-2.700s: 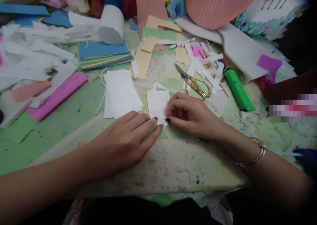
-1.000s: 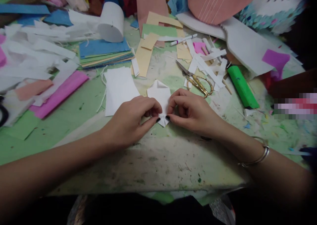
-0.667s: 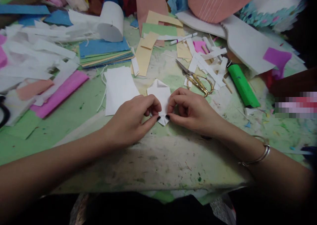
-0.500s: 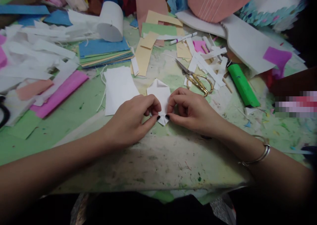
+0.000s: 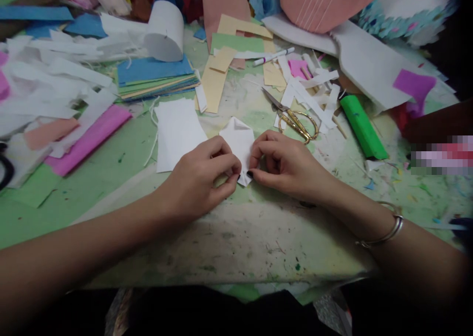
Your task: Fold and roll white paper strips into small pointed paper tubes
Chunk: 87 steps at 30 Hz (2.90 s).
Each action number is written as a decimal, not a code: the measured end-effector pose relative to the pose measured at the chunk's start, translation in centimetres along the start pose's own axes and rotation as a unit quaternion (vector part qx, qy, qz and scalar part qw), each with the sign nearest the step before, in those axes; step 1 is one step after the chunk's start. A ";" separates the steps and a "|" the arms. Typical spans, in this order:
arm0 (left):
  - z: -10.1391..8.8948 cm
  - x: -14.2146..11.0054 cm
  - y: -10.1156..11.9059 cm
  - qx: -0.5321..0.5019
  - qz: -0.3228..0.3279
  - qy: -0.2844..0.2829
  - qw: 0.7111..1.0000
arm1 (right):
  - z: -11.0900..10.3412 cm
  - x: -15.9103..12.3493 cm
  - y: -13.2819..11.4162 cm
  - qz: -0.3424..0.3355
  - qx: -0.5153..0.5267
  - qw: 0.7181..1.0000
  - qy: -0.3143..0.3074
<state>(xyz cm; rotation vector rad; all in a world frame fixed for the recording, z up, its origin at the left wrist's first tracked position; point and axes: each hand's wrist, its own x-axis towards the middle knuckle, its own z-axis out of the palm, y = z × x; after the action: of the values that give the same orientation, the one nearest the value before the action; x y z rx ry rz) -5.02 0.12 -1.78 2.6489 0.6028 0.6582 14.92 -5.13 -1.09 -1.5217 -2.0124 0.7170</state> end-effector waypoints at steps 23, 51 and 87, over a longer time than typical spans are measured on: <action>-0.5 -1.9 2.0 0.260 0.157 -0.063 0.951 | 0.0 -0.2 0.3 -0.051 0.034 0.998 0.005; 0.4 -1.7 1.8 0.136 0.159 -0.017 0.978 | -0.4 0.3 0.5 -0.047 0.001 0.999 -0.014; 0.2 -2.1 2.2 0.134 0.147 -0.040 0.979 | -0.1 0.3 0.3 0.012 -0.001 1.000 0.024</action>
<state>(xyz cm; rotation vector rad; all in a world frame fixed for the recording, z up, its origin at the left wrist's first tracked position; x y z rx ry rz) -5.90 -2.83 -1.74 3.0360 0.2934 0.5793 15.11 -4.75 -1.17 -1.5525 -1.9620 0.6819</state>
